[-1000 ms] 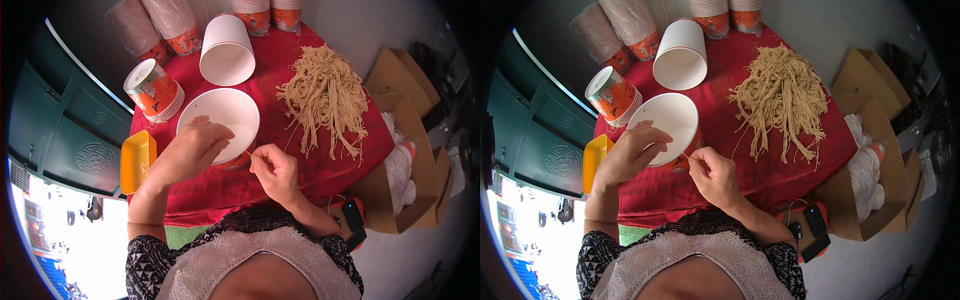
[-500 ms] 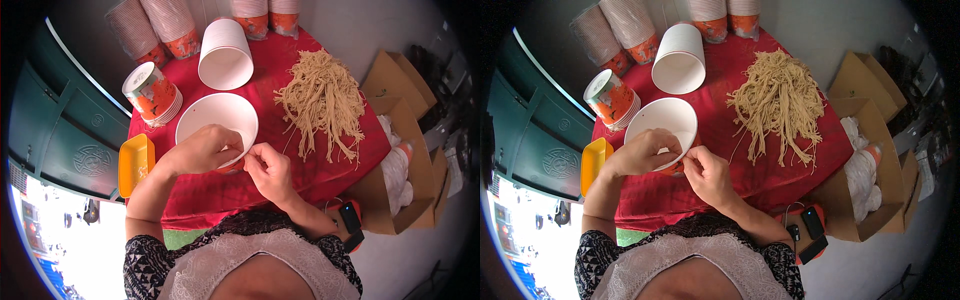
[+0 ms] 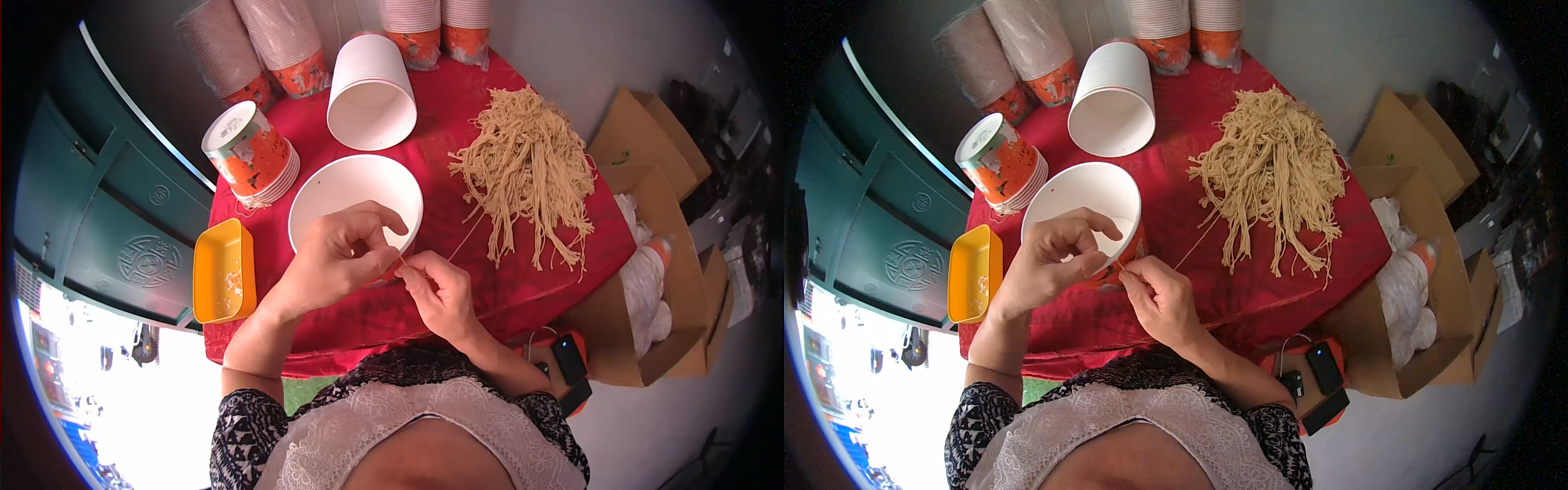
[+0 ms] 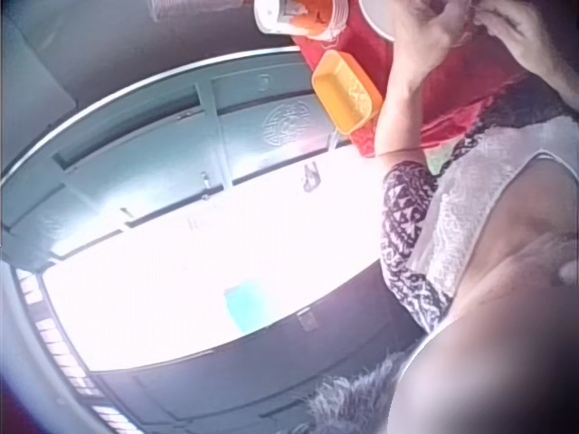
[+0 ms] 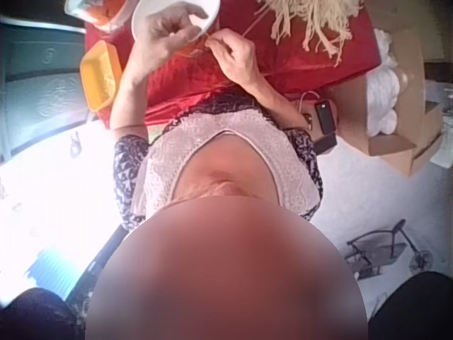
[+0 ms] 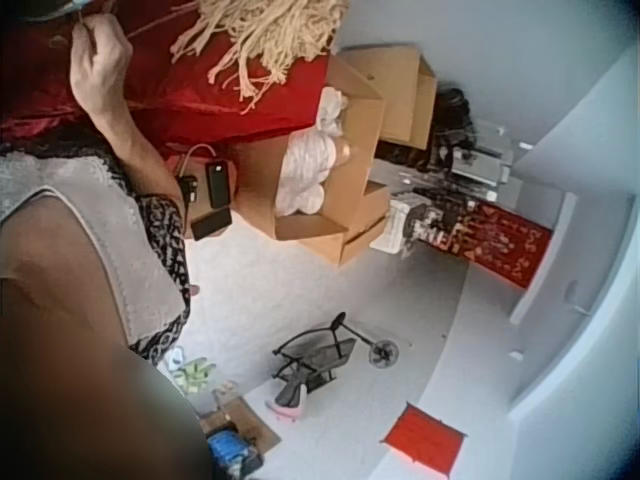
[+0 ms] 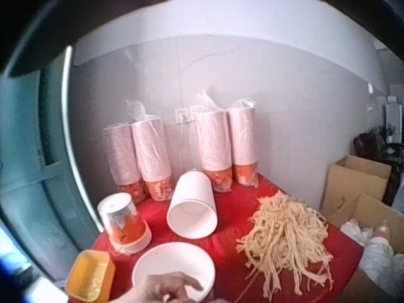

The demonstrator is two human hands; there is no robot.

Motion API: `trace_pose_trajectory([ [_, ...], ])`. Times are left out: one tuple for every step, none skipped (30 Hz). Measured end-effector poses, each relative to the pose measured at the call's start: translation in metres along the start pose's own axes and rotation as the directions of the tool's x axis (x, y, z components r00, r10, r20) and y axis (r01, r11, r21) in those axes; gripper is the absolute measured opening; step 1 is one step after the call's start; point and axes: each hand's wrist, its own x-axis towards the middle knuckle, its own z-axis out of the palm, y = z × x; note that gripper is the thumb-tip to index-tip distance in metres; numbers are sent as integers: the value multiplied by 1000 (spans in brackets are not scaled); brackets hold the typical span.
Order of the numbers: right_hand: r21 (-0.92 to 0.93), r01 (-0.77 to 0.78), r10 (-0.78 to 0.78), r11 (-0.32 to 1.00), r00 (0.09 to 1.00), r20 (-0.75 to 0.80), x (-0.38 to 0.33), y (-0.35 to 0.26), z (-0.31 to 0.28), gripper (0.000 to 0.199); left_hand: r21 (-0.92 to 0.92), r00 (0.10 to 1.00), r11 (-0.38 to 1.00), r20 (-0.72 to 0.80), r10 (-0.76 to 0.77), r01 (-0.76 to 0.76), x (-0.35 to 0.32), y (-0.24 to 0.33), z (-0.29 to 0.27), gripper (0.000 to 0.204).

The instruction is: The recorder is tying strings around paper bowls or cups as part of a packaging process.

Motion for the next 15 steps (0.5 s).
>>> trace_pose_trajectory([
  [3, -6, 6, 1000, 1000, 7, 1, 0, 1, 5, -108, 999, 994, 2, 35, -34, 2, -4, 2, 15],
  [2, -3, 3, 1000, 1000, 9, 2, -1, 1, 5, -214, 998, 974, 1, 70, -68, 2, -5, 3, 16],
  [-8, 19, -19, 1000, 1000, 5, 2, -1, 1, 5, -215, 997, 974, 0, 72, -71, 4, -4, 3, 16],
  [-17, 40, -40, 999, 999, 2, 3, -2, 1, 5, -288, 997, 957, 70, -12, 32, 6, -2, 1, 16],
  [-19, 42, -42, 999, 999, 4, 3, -2, 1, 5, -351, 985, 926, 145, -91, 137, 7, 0, 0, 15],
  [-29, 32, -31, 999, 999, 18, 3, -4, 0, 4, -353, 985, 926, 146, -89, 136, 10, -1, -1, 15],
  [-38, 22, -21, 999, 999, 32, 3, -5, -2, 5, -361, 981, 916, 137, -134, 175, 12, -1, -2, 13],
  [-41, 22, -20, 999, 999, 32, 4, -9, -5, 5, -370, 976, 904, 129, -178, 214, 13, -2, -2, 11],
  [-16, -15, 15, 1000, 1000, 25, 5, -16, -9, 5, -372, 976, 904, 128, -176, 212, 13, -1, -2, 11],
  [10, -51, 50, 999, 999, 21, 6, -23, -13, 7, -361, 975, 907, 118, -186, 216, 13, -1, -2, 9],
  [35, -57, 57, 998, 998, 0, 9, -31, -18, 13, -351, 975, 910, 107, -195, 221, 12, -2, -3, 8],
  [47, -65, 64, 997, 998, 20, 14, -40, -26, 16, -355, 975, 909, 105, -195, 220, 12, -3, -3, 8],
  [81, 3, -4, 997, 1000, 19, 21, -48, -32, 16, -347, 977, 914, 111, -184, 211, 12, -3, -3, 6],
  [72, 50, -54, 996, 998, 46, 30, -57, -37, 13, -339, 978, 919, 117, -173, 203, 13, -3, -3, 5],
  [48, 77, -81, 996, 993, 88, 39, -65, -41, 12, -341, 978, 918, 116, -171, 201, 13, -3, -1, 5],
])
